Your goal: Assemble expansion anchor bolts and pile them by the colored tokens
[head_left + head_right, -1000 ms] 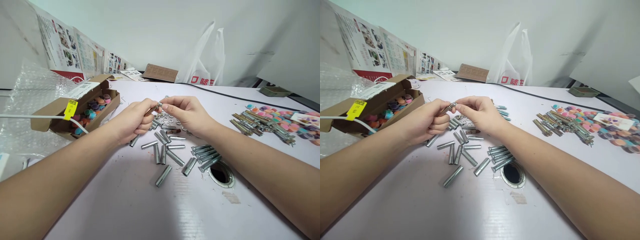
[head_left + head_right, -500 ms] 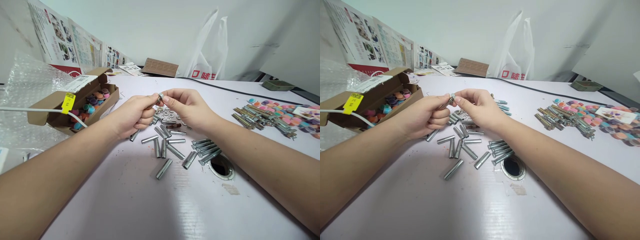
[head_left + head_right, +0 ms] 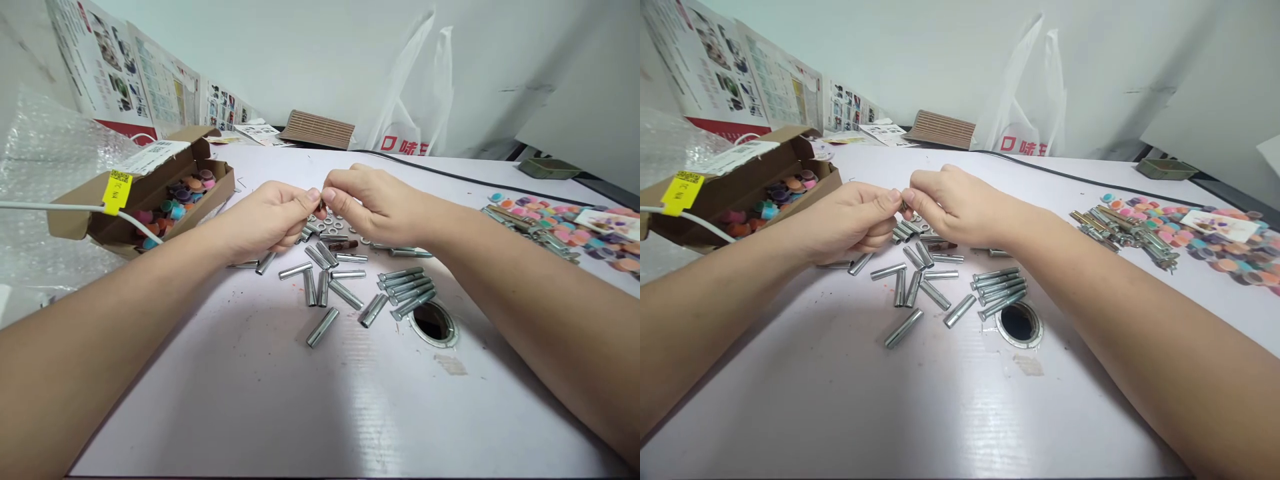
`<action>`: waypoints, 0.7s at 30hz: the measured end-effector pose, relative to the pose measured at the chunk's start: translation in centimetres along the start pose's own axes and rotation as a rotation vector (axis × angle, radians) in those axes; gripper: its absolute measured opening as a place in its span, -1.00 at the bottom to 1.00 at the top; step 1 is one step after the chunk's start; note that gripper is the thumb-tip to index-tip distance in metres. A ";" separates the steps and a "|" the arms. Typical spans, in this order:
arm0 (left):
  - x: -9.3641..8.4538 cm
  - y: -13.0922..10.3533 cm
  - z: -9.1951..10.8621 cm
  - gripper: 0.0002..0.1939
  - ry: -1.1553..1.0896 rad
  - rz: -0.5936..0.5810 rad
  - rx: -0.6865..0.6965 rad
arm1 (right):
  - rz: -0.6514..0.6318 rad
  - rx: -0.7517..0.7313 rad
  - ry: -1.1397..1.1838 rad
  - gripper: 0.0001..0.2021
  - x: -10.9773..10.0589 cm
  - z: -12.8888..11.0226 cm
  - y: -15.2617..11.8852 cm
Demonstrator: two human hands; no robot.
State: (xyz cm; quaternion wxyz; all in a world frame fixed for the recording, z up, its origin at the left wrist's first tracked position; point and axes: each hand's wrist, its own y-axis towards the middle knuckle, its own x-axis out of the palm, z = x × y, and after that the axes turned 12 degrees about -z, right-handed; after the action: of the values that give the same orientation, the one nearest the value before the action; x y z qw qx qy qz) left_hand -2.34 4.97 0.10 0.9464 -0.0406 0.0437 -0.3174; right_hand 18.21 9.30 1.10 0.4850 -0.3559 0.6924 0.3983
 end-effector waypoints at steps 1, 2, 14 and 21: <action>0.0 -0.1 0.1 -0.65 0.023 -0.008 0.006 | -0.017 -0.010 0.010 -0.56 -0.1 0.0 0.0; 0.0 -0.1 0.1 -0.65 0.047 -0.016 0.013 | -0.027 -0.017 0.019 -0.54 -0.2 0.0 0.0; 0.3 -0.1 0.2 -0.61 0.019 0.045 0.101 | 0.132 -0.026 0.128 -0.62 -0.7 -0.9 -0.2; 0.3 0.0 0.2 -0.65 0.098 0.062 0.108 | 0.133 0.069 0.083 -0.52 -0.7 -1.4 0.0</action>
State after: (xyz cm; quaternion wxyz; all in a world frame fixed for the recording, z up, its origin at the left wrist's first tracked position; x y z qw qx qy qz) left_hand -2.09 4.76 0.29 0.9533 0.0274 0.0741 -0.2916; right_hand 17.82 8.13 2.05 0.4401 -0.3085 0.7474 0.3905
